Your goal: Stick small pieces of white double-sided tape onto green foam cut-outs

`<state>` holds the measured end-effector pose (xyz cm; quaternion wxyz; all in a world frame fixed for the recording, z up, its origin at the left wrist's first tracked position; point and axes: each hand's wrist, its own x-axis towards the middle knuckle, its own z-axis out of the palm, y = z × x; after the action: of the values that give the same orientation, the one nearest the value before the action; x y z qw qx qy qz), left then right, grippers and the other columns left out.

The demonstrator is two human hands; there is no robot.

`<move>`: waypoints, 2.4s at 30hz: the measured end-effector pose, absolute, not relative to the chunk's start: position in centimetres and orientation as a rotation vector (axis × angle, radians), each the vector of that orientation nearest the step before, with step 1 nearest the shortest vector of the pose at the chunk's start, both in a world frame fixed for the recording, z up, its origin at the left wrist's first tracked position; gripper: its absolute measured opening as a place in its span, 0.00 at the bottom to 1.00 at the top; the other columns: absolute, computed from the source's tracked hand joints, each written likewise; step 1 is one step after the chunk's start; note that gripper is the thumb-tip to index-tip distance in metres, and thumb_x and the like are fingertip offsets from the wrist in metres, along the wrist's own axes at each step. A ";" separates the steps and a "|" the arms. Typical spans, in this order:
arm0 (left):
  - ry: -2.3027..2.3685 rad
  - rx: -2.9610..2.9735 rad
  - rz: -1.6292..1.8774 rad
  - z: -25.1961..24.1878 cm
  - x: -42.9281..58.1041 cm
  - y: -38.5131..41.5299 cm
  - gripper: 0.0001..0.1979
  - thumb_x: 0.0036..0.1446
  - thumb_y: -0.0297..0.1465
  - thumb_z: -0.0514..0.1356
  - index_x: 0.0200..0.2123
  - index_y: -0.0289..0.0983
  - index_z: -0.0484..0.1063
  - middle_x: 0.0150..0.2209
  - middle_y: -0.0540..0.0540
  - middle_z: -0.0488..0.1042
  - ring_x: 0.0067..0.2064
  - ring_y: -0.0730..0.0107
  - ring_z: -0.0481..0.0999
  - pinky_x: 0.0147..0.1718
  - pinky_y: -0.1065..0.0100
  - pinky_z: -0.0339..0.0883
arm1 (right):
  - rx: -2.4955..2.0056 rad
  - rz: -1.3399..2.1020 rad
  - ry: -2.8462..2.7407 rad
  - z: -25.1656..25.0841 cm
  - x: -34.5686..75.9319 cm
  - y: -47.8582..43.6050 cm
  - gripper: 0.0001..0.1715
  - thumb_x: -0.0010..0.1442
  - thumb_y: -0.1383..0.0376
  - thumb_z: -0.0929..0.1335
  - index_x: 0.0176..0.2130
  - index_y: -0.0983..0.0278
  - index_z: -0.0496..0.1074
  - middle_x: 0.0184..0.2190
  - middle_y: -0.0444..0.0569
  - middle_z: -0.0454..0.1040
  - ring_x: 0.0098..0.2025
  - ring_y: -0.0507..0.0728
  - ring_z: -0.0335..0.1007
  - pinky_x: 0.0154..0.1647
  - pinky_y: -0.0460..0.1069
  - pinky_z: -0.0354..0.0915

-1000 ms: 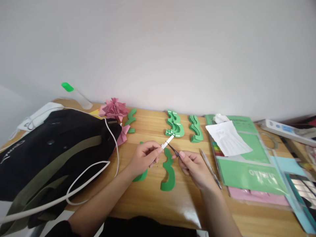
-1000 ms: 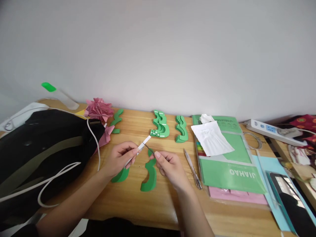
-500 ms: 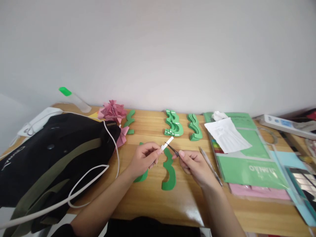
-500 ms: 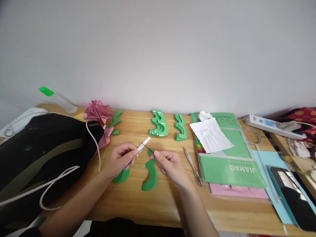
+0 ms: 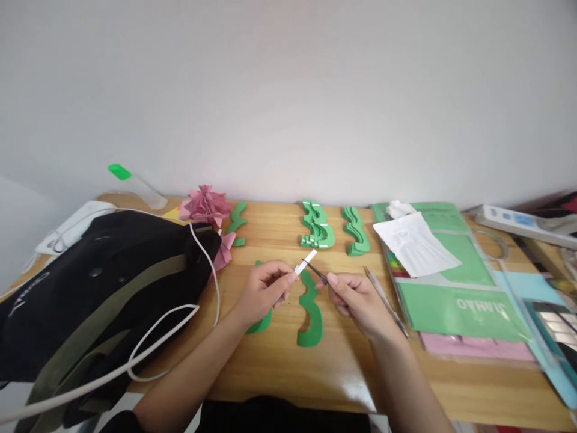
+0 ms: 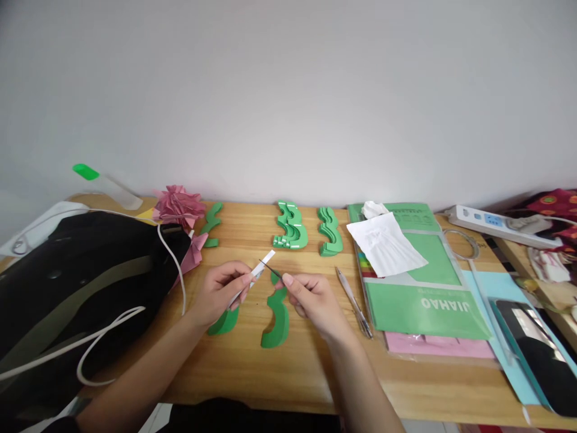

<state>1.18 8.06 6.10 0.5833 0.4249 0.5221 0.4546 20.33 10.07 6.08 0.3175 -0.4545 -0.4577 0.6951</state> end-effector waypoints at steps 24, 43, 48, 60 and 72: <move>1.149 0.980 1.119 5.8 1.2 8.1 0.15 0.50 0.42 0.65 0.24 0.37 0.70 0.14 0.57 0.63 0.13 0.83 0.55 0.13 0.76 0.49 | -1.210 1.744 -1.225 5.9 20.1 9.9 0.30 0.51 0.43 0.71 0.28 0.68 0.77 0.14 0.37 0.52 0.16 0.45 0.41 0.17 0.45 0.37; 1.055 0.976 1.178 5.4 1.2 8.1 0.15 0.51 0.41 0.66 0.24 0.36 0.70 0.14 0.56 0.64 0.12 0.83 0.56 0.12 0.77 0.48 | -1.250 1.588 -1.248 5.4 20.3 10.3 0.30 0.52 0.43 0.70 0.28 0.69 0.77 0.14 0.37 0.51 0.16 0.45 0.40 0.16 0.44 0.38; 1.010 0.809 1.325 5.6 1.2 8.5 0.15 0.49 0.41 0.67 0.31 0.36 0.72 0.20 0.52 0.74 0.19 0.77 0.69 0.19 0.74 0.62 | -1.203 1.331 -1.537 5.8 21.1 10.1 0.25 0.59 0.49 0.67 0.28 0.67 0.78 0.15 0.39 0.54 0.18 0.47 0.47 0.17 0.45 0.46; 1.107 0.648 1.255 8.2 1.1 8.5 0.26 0.38 0.25 0.71 0.42 0.36 0.67 0.24 0.52 0.78 0.26 0.73 0.77 0.26 0.74 0.62 | -1.014 0.865 -2.262 7.7 21.1 9.2 0.16 0.65 0.58 0.65 0.39 0.66 0.78 0.30 0.51 0.81 0.27 0.55 0.75 0.27 0.46 0.65; 1.133 0.801 1.545 9.2 -6.3 -0.9 0.21 0.48 0.29 0.69 0.46 0.39 0.68 0.27 0.51 0.78 0.31 0.69 0.78 0.35 0.67 0.69 | -1.913 0.475 -2.441 8.3 19.5 9.5 0.16 0.66 0.57 0.59 0.38 0.63 0.70 0.29 0.56 0.79 0.32 0.65 0.78 0.28 0.52 0.64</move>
<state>-6.31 -0.95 9.24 0.5077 0.3322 0.4699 0.6412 19.54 9.51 8.30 0.0022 -0.6097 -0.7780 0.1513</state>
